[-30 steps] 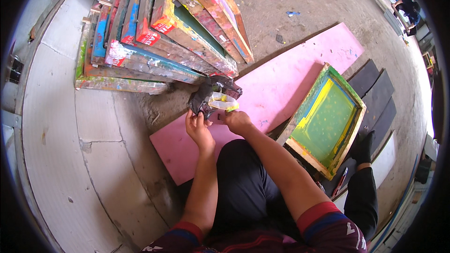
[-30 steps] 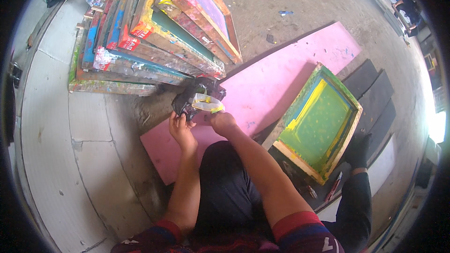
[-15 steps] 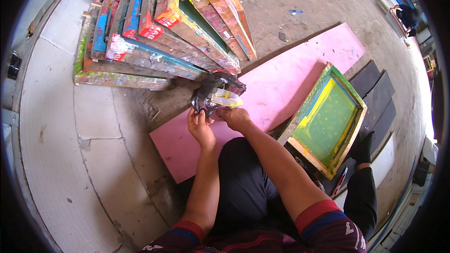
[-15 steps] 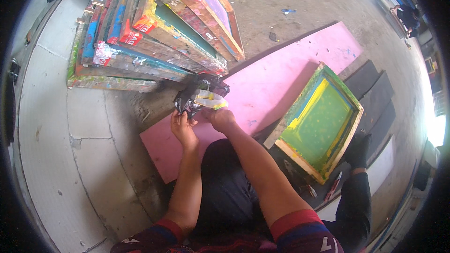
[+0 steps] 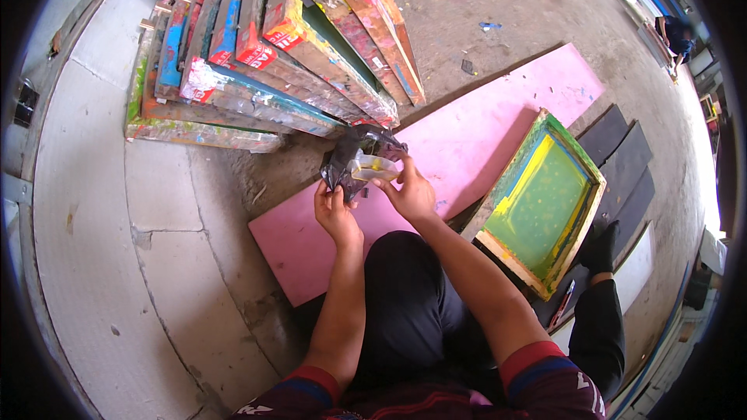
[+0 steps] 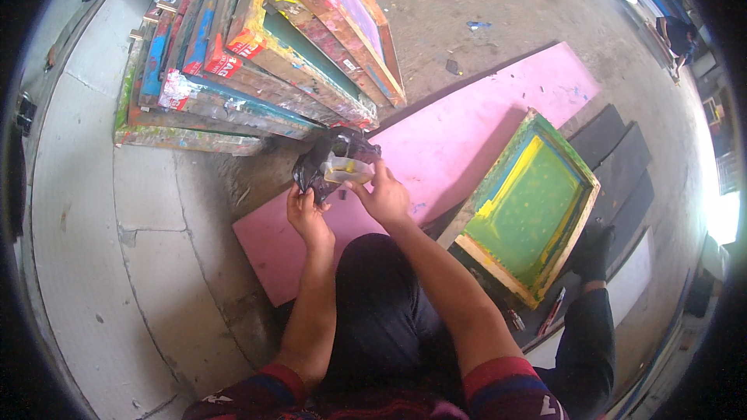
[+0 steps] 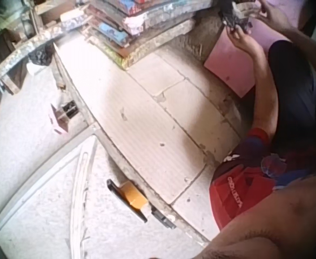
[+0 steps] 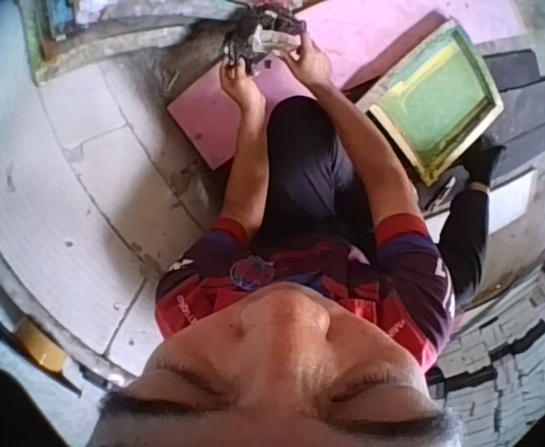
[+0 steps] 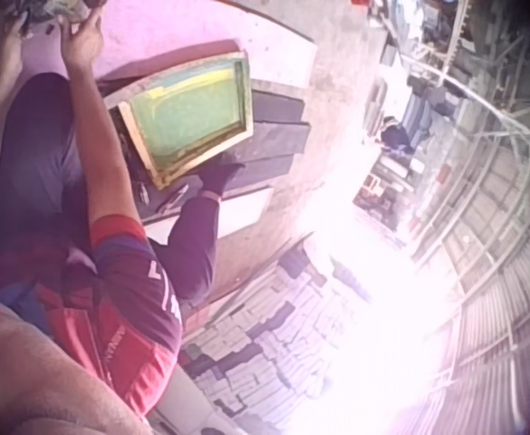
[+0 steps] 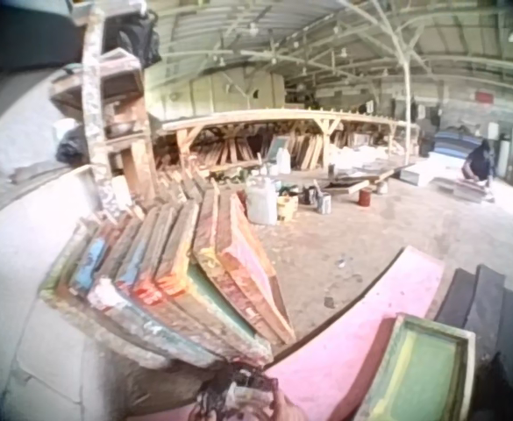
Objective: The person uses pliers to remove staples from a wooden screen printing frame, then scrapes the edges with a knife. They peel off a strip of tape from the frame and place it in a plastic bag. The person continues to scrape and clean the frame edges.
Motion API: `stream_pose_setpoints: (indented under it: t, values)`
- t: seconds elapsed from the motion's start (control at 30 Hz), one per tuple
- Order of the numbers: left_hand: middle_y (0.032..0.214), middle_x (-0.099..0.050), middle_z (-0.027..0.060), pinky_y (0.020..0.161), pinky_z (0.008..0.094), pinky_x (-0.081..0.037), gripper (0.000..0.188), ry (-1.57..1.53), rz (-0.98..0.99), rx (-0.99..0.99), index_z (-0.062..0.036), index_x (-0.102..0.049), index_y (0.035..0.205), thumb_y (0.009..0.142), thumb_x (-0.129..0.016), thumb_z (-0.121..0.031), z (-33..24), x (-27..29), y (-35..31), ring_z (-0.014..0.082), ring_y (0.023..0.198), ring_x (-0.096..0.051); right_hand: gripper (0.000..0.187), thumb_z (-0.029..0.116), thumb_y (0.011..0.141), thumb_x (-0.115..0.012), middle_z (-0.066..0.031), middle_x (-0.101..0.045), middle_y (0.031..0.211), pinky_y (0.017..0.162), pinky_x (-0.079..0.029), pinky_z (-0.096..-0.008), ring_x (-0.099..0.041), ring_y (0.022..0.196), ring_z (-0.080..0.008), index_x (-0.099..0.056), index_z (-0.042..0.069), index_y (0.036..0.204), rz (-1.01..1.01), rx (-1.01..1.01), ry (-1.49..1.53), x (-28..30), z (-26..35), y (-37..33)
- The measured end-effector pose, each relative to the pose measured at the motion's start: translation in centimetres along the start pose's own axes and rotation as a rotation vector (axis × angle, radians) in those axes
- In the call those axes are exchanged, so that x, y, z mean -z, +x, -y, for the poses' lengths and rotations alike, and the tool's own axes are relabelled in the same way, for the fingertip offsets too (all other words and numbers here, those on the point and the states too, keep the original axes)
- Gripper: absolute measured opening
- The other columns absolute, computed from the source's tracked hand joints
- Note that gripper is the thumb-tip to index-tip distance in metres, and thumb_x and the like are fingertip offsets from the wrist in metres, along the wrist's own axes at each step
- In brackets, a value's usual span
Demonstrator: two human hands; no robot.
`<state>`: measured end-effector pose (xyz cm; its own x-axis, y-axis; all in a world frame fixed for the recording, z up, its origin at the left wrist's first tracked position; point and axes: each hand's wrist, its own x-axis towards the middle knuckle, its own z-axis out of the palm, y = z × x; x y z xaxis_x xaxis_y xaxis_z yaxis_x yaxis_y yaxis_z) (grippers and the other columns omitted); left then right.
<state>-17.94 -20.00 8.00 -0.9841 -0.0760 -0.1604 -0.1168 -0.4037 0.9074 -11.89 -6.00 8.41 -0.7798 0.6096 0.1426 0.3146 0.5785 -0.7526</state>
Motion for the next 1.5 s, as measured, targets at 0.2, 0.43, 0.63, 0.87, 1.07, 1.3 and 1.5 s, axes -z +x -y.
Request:
stream_pose_setpoints:
  t: [0.2,0.43,0.63,0.87,1.07,1.3,1.5]
  values:
    - [0.107,-0.069,0.0055,0.057,0.0223,-0.048,0.036,0.085,-0.003,-0.014,0.0016,-0.060,0.135,0.100,-0.065,-0.003,-0.8,-0.6,-1.1,0.0086,0.081,-0.063,0.016,0.011,0.090,-0.070,-0.0184,-0.072,0.093,0.073,-0.059,-0.0503,-0.072,0.082,-0.0420,-0.071,0.008,0.106,-0.010,0.152,0.000,-2.5,3.8,2.7]
    - [0.100,-0.068,0.0053,0.057,0.0212,-0.048,0.035,0.125,0.072,-0.143,0.0029,-0.060,0.136,0.101,-0.063,-0.001,-0.8,-0.6,-1.9,0.0071,0.075,-0.060,0.030,0.021,0.094,-0.065,-0.0177,-0.065,0.131,0.100,-0.053,-0.0491,-0.065,0.118,-0.0382,-0.070,0.005,0.119,0.349,0.312,-0.306,-4.1,3.3,4.4]
    - [0.097,-0.066,0.0046,0.056,0.0220,-0.046,0.039,0.178,0.087,-0.120,0.0016,-0.057,0.136,0.100,-0.067,-0.005,-0.4,-0.8,-2.5,0.0074,0.070,-0.058,0.055,0.016,0.090,-0.062,-0.0147,-0.075,0.105,0.084,-0.060,-0.0437,-0.073,0.105,-0.0319,-0.058,0.011,0.145,0.187,0.371,-0.388,-0.5,2.7,2.0]
    - [0.128,-0.054,0.0125,0.072,0.0325,-0.048,0.076,0.420,0.018,-0.133,-0.0055,-0.028,0.156,0.097,-0.074,-0.015,-2.7,-3.2,-8.1,0.0171,0.092,-0.056,0.024,0.027,0.102,-0.061,-0.0184,-0.070,0.070,0.059,-0.056,-0.0515,-0.071,0.064,-0.0377,-0.062,0.007,0.091,0.059,0.127,-0.356,8.5,-0.4,-4.0]
    - [0.120,-0.068,0.0149,0.094,0.0426,-0.049,0.037,0.705,0.653,-0.509,-0.0026,-0.066,0.125,0.093,-0.077,-0.017,-2.3,-6.0,-16.8,0.0327,0.109,-0.062,0.028,0.023,0.093,-0.072,-0.0186,-0.070,0.109,0.092,-0.053,-0.0496,-0.066,0.107,-0.0395,-0.069,0.006,0.115,-0.163,-0.089,-0.365,15.5,-11.2,-15.1]
    - [0.141,-0.065,0.0152,0.113,0.0524,-0.042,0.049,1.194,1.437,-0.609,-0.0050,-0.065,0.134,0.095,-0.073,-0.034,3.3,-8.5,-21.8,0.0352,0.136,-0.055,0.046,0.039,0.087,-0.081,-0.0112,-0.069,0.115,0.101,-0.048,-0.0485,-0.063,0.116,-0.0336,-0.069,0.010,0.121,-0.168,-0.284,-0.574,25.2,-17.2,-28.5]
    - [0.162,-0.044,0.0206,0.129,0.0561,-0.021,0.076,1.618,1.671,-0.956,-0.0036,-0.046,0.157,0.100,-0.064,-0.050,9.1,-8.8,-27.8,0.0371,0.154,-0.035,0.057,0.043,0.085,-0.081,-0.0142,-0.068,0.117,0.104,-0.046,-0.0485,-0.062,0.116,-0.0348,-0.065,0.003,0.122,-0.126,-0.374,-0.599,26.4,-17.7,-30.2]
